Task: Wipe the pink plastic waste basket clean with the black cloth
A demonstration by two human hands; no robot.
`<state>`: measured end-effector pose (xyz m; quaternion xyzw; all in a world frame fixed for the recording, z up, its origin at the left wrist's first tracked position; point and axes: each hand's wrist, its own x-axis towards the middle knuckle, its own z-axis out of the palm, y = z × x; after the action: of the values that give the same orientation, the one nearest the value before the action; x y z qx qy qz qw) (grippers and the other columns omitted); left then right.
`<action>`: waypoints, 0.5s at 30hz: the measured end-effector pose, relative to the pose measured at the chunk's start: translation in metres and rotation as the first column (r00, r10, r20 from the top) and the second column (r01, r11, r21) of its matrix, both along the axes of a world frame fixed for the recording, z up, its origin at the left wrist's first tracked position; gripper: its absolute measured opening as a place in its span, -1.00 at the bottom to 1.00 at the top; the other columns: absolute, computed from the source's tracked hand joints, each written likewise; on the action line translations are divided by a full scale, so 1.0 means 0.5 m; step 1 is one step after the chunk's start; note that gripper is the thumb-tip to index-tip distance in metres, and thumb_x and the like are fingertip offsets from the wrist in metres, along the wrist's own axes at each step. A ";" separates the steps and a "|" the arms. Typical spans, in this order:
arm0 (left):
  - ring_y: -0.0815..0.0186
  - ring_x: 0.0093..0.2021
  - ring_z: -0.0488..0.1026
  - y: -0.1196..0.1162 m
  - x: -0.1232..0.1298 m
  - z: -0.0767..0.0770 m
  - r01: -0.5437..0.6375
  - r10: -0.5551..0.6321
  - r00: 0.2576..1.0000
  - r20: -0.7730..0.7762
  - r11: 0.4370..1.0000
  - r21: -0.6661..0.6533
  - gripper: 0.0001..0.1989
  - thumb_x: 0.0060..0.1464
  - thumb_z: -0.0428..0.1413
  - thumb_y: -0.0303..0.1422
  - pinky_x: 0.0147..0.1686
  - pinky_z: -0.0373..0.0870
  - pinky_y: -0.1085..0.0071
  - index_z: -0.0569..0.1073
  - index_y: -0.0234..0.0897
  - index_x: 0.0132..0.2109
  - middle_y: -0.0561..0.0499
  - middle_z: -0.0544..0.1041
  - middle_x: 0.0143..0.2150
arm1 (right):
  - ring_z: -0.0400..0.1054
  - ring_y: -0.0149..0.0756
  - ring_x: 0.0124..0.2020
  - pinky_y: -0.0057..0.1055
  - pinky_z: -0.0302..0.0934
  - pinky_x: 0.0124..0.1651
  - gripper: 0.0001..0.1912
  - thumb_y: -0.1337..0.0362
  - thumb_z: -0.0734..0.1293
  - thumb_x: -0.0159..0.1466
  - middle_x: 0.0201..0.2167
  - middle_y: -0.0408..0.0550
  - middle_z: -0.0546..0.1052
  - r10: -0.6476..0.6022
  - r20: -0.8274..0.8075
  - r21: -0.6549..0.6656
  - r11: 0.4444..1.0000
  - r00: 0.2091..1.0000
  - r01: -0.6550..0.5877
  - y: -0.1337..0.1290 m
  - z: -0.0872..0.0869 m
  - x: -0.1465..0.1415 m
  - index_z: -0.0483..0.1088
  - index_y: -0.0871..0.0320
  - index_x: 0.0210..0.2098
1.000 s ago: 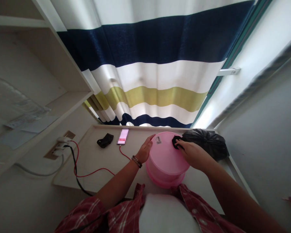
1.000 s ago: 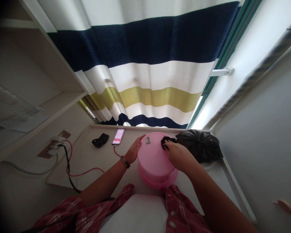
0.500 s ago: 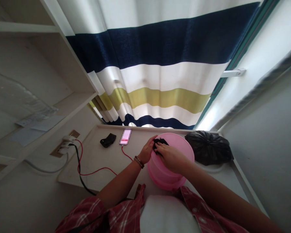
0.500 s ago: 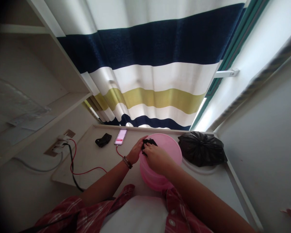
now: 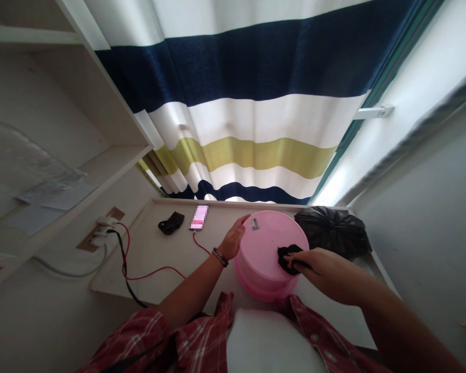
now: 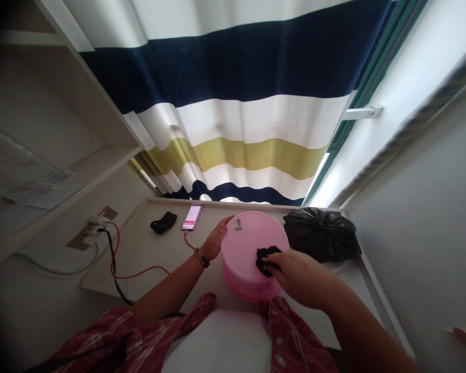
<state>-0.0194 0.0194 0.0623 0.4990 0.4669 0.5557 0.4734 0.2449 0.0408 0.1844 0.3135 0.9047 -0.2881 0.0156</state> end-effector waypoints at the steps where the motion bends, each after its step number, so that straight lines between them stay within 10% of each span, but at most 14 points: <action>1: 0.17 0.16 0.23 0.000 0.000 0.000 0.003 -0.003 1.000 0.003 1.000 -0.005 -0.55 0.21 -0.13 -0.19 0.18 0.11 0.15 0.21 -0.22 0.20 -0.10 0.29 0.18 | 0.41 -0.15 -0.07 -0.22 0.24 0.04 -0.63 0.23 0.10 0.30 -0.05 -0.05 0.51 -0.046 0.012 0.035 0.998 0.999 0.046 0.009 -0.008 0.006 0.42 0.05 -0.01; 15: 0.17 0.12 0.27 0.002 0.001 -0.008 0.000 0.001 1.000 0.030 1.000 -0.032 -0.54 0.20 -0.13 -0.18 0.15 0.16 0.15 0.20 -0.23 0.20 -0.11 0.30 0.17 | 0.22 -0.13 0.15 -0.14 0.11 0.18 -0.55 0.33 0.11 0.26 0.15 0.02 0.31 0.018 -0.044 0.182 0.983 0.999 -0.010 0.036 -0.042 -0.051 0.30 0.11 0.12</action>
<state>-0.0187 0.0204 0.0582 0.4831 0.4687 0.5557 0.4880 0.2193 0.0587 0.1634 0.3005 0.9295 -0.2113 -0.0318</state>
